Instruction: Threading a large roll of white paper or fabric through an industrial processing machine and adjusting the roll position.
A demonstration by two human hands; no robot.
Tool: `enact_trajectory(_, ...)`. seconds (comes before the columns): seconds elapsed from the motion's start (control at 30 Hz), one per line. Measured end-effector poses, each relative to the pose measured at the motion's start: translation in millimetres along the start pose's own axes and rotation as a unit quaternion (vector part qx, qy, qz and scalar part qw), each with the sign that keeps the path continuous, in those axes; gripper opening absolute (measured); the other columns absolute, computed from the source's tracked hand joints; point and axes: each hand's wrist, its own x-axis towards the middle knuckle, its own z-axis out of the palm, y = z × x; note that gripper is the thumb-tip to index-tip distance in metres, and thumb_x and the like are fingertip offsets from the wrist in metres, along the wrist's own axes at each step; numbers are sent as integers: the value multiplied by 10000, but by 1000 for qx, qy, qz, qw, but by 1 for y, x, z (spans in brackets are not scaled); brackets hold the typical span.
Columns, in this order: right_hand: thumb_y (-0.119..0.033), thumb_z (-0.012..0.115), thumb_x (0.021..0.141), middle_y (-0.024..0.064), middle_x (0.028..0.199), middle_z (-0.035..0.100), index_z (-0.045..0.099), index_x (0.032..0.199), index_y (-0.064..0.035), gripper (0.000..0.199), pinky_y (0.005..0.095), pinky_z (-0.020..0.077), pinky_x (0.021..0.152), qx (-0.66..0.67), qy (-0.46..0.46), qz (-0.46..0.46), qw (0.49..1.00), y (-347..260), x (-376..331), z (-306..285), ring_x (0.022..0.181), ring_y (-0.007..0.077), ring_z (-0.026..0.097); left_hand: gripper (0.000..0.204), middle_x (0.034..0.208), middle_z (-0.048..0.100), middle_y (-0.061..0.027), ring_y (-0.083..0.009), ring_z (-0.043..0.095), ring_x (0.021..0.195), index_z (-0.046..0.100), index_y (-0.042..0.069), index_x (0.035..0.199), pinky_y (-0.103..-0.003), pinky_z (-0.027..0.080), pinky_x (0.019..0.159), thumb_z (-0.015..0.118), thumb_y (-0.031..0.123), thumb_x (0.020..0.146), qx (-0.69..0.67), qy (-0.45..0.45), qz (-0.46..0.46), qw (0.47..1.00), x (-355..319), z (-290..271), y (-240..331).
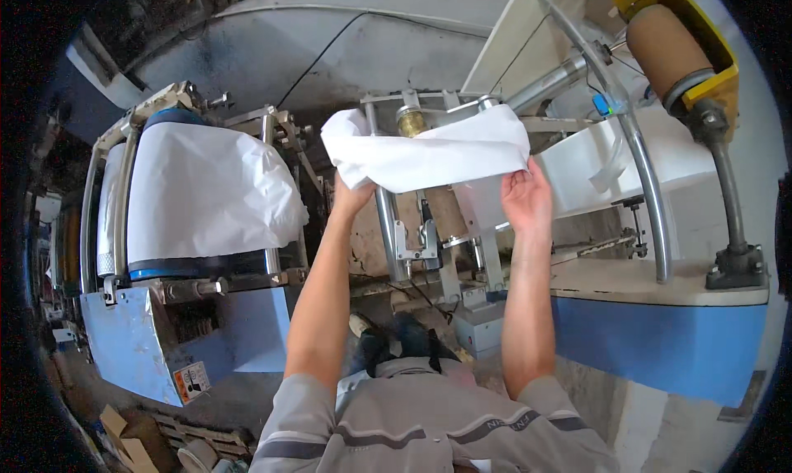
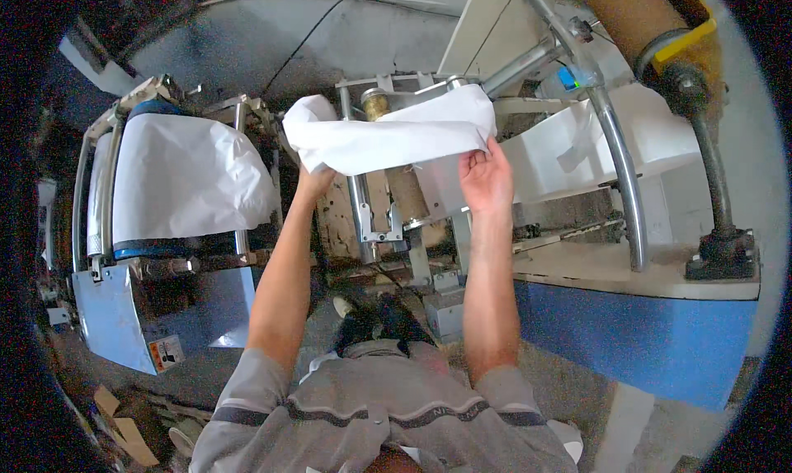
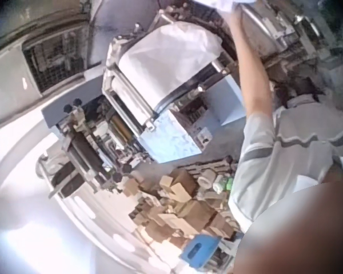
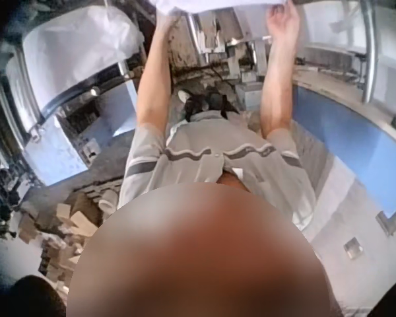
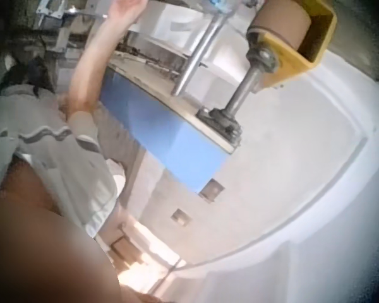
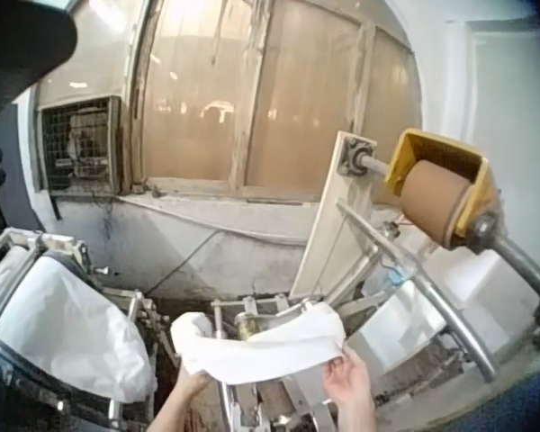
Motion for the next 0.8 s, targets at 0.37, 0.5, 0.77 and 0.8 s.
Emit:
enact_trajectory(0.37, -168, 501, 968, 91, 1107, 605, 519, 1188, 12, 285, 299, 522, 833, -23, -20, 13, 999, 8, -5, 2, 1006, 184, 595, 574, 1284, 512, -71, -166, 568, 998, 416, 58, 1359, -333, 515, 789, 664, 244, 876, -258, 90, -219, 937, -20, 72, -92)
enact_trajectory(0.5, -157, 485, 975, 116, 1123, 598, 505, 1197, 47, 303, 309, 521, 896, -8, 4, 5, 1000, 5, -7, 0, 1056, 208, 588, 416, 1122, 604, -53, -122, 590, 857, 547, 30, 1226, -282, 516, 694, 657, 211, 868, -327, 148, -152, 921, -20, 76, -90)
enact_trajectory(0.77, -154, 476, 975, 132, 1188, 589, 490, 1201, 49, 304, 339, 495, 937, -25, 35, -27, 999, 0, -8, -2, 1106, 224, 575, 292, 1011, 652, -48, -128, 604, 845, 630, 14, 1114, -270, 511, 726, 645, 157, 859, -344, -86, -114, 928, -12, 19, 9)
enact_trajectory(0.8, -154, 476, 975, 132, 1188, 589, 490, 1201, 49, 304, 339, 495, 937, -24, 35, -23, 999, 2, -8, -2, 1106, 224, 575, 220, 928, 659, -39, -125, 607, 812, 661, 17, 1040, -264, 510, 718, 629, 134, 857, -388, -55, -151, 908, -21, 24, 14)
